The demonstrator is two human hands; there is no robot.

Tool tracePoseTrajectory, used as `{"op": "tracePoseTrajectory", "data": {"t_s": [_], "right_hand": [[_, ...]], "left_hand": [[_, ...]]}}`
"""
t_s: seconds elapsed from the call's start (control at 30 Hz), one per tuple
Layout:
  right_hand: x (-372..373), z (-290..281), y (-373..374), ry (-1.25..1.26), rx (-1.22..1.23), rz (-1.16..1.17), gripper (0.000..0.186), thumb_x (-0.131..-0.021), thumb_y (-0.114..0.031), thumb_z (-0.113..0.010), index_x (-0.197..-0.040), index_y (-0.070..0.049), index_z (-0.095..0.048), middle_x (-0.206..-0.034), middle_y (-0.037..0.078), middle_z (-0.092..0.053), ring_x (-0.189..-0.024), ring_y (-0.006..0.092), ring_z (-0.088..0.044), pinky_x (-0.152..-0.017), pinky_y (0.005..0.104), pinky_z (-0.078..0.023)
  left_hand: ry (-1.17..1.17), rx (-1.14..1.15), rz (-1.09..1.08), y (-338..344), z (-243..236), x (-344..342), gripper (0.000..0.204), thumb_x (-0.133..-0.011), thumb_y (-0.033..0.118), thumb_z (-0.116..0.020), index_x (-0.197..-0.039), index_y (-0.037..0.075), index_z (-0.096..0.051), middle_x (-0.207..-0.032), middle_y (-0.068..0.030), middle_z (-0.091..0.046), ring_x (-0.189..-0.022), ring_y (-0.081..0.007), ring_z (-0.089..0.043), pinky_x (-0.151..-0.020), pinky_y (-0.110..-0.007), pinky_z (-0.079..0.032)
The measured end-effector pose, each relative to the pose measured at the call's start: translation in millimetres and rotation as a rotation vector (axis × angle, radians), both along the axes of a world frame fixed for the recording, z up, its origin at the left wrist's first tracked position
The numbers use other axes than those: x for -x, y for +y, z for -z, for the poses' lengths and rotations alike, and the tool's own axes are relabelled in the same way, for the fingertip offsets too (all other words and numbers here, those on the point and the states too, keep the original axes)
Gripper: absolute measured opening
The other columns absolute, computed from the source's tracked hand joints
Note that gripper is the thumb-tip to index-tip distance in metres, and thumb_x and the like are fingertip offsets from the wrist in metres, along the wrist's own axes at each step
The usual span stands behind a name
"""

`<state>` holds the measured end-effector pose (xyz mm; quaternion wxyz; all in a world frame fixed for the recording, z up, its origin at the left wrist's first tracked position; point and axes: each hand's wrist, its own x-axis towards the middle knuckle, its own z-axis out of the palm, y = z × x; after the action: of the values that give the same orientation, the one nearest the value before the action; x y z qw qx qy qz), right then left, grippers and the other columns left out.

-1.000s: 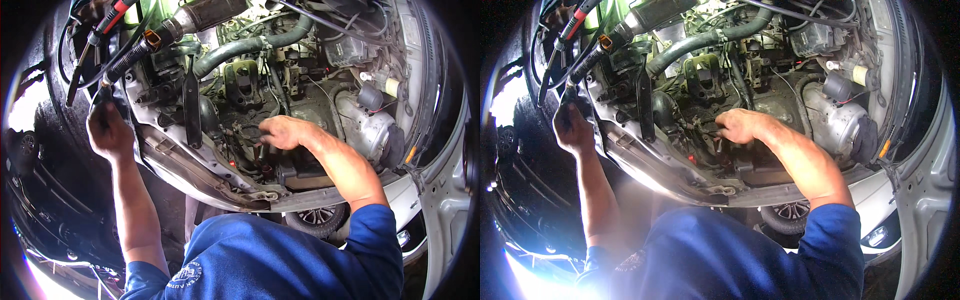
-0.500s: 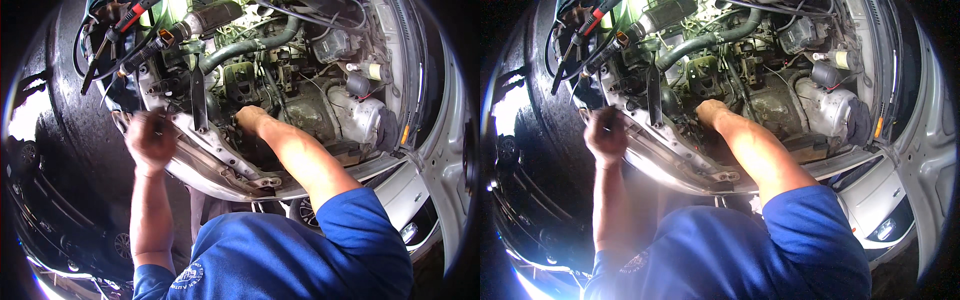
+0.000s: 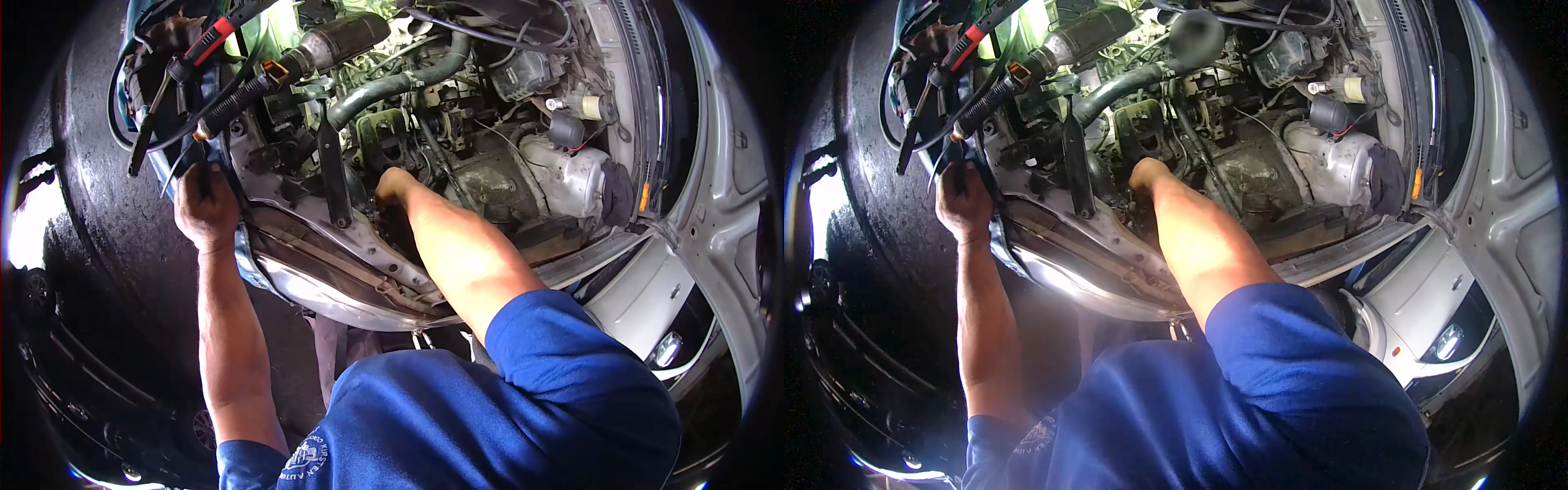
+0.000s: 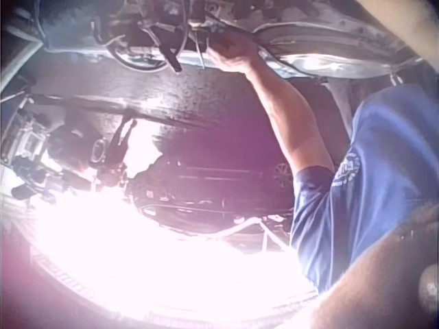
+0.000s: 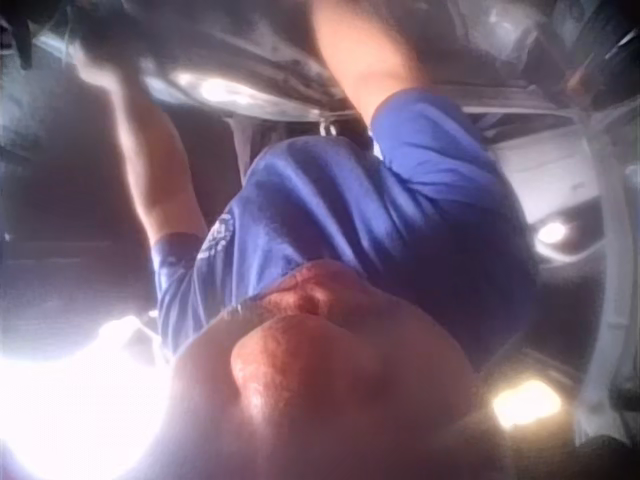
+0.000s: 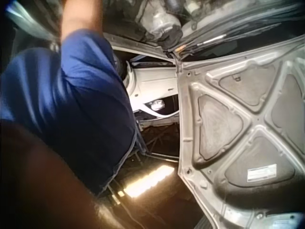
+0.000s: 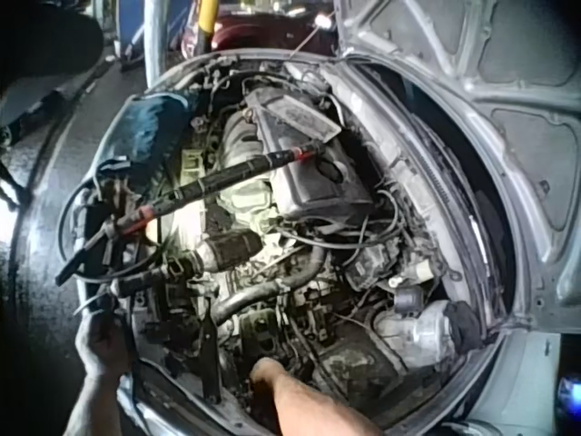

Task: The person positions an under-hood work light across the engine bay and then works on engine components with their hands.

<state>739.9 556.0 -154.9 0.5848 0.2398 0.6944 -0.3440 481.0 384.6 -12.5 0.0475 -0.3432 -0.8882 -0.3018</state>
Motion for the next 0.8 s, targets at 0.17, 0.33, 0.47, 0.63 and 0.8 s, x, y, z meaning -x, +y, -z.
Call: {"op": "tracePoseTrajectory", "data": {"t_s": [0.17,0.33,0.47,0.63,0.8], "right_hand": [[-62,47,-3,0.151,-0.457,0.281,0.029,-0.07,-0.019,-0.069,-0.097,-0.009,-0.073,-0.099,0.017,-0.07,-0.093,0.0287,-0.067,-0.081,0.0367,-0.052],[-65,24,-26,0.212,-0.049,1.484,0.034,-0.077,0.004,-0.065,-0.11,-0.002,-0.064,-0.087,0.01,-0.067,-0.075,0.0206,-0.065,-0.072,0.0317,-0.054],[-62,0,-29,0.301,0.051,1.571,0.036,-0.076,0.003,-0.067,-0.111,-0.002,-0.065,-0.092,0.009,-0.068,-0.08,0.0184,-0.064,-0.073,0.0303,-0.053],[-69,0,-30,0.343,-0.104,1.488,0.04,-0.068,-0.003,-0.075,-0.108,-0.009,-0.07,-0.093,0.005,-0.07,-0.079,0.0128,-0.063,-0.072,0.0277,-0.051],[-64,-13,-37,0.433,-0.275,1.336,0.043,-0.067,-0.004,-0.075,-0.109,-0.009,-0.069,-0.097,0.007,-0.07,-0.083,0.0145,-0.064,-0.076,0.0282,-0.052]], "left_hand": [[-0.402,-0.462,0.01,22,-15,-17,0.021,-0.091,0.018,-0.061,-0.104,0.0,-0.064,-0.081,-0.0022,-0.063,-0.072,-0.0134,-0.06,-0.064,-0.027,-0.049],[-1.611,-0.714,-0.156,-22,-50,-33,0.035,-0.086,0.011,-0.05,-0.118,0.001,-0.056,-0.095,-0.0109,-0.063,-0.077,-0.0191,-0.059,-0.067,-0.028,-0.047],[-1.982,-0.819,-0.027,-42,-42,-51,0.042,-0.08,0.005,-0.045,-0.12,-0.002,-0.052,-0.109,-0.0177,-0.061,-0.091,-0.0261,-0.061,-0.076,-0.034,-0.054],[-1.926,-0.708,-0.091,-45,-41,-65,0.046,-0.076,-0.002,-0.04,-0.12,0.0,-0.052,-0.111,-0.0178,-0.062,-0.096,-0.0288,-0.064,-0.078,-0.035,-0.053],[-1.927,-0.73,-0.079,-53,-33,-68,0.051,-0.076,-0.008,-0.037,-0.123,0.001,-0.051,-0.116,-0.018,-0.062,-0.102,-0.0313,-0.065,-0.081,-0.037,-0.055]]}}
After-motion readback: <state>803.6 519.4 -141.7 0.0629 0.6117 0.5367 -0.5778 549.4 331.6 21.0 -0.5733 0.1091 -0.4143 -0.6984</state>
